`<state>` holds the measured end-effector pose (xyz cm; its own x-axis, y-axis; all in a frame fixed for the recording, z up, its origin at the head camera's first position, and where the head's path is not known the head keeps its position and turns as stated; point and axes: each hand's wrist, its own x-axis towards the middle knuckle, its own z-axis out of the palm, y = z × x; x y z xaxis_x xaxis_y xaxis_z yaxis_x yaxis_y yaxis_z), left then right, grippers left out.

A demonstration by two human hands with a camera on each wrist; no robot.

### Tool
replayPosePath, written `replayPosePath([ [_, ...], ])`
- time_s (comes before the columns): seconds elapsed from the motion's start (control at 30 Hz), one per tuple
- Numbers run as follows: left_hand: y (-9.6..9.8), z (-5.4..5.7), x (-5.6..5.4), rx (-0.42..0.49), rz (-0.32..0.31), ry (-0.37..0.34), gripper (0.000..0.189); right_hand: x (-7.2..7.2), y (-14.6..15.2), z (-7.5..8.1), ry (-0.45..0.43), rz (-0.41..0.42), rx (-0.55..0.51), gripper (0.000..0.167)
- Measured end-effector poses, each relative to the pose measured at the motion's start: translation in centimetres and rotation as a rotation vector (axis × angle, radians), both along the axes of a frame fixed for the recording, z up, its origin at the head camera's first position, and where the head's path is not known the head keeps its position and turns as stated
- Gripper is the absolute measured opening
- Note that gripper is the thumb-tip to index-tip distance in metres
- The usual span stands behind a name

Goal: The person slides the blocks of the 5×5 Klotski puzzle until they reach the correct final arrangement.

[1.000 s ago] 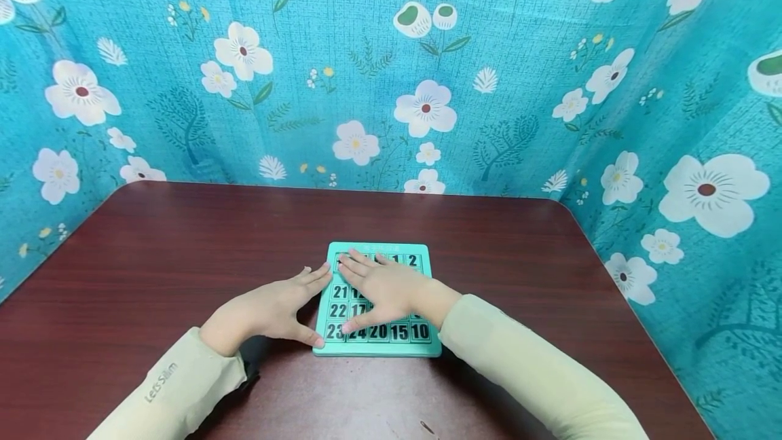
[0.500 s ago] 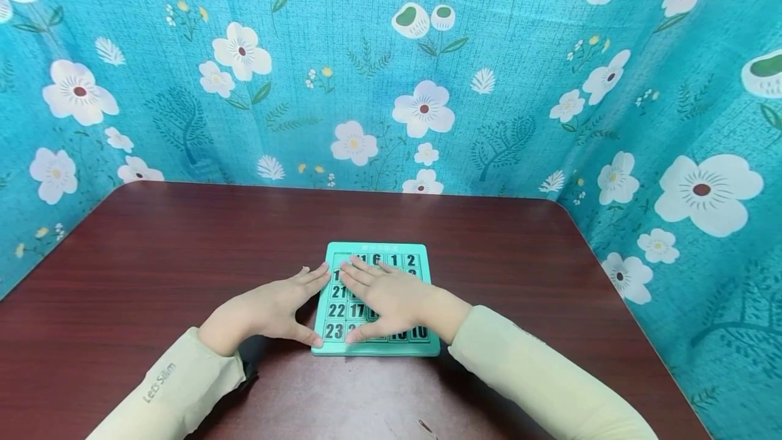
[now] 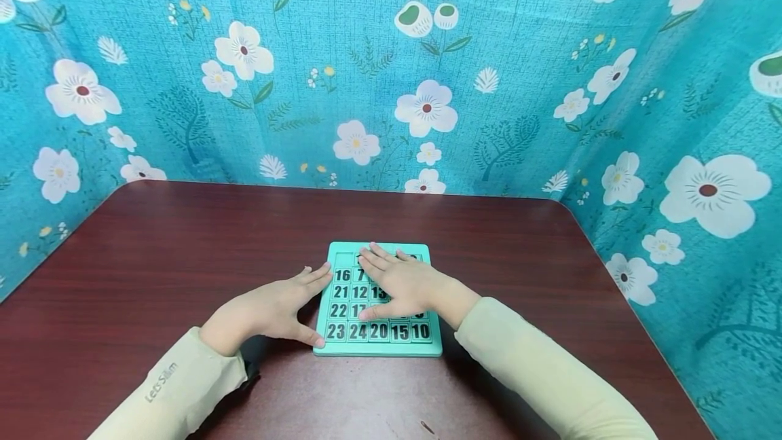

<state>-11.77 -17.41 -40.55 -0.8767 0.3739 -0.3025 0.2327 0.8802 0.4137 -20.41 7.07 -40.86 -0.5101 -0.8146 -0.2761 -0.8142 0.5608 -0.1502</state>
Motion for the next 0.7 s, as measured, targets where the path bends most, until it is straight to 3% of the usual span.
replayPosePath([
  [0.5,0.1,0.5,0.2,0.0,-0.011,-0.005,0.11,0.1,-2.7,0.1,0.0,0.041,0.024,0.099],
  [0.7,0.2,0.6,0.2,0.008,-0.004,-0.01,0.11,-0.3,-1.9,0.2,-0.012,0.02,0.014,0.1],
])
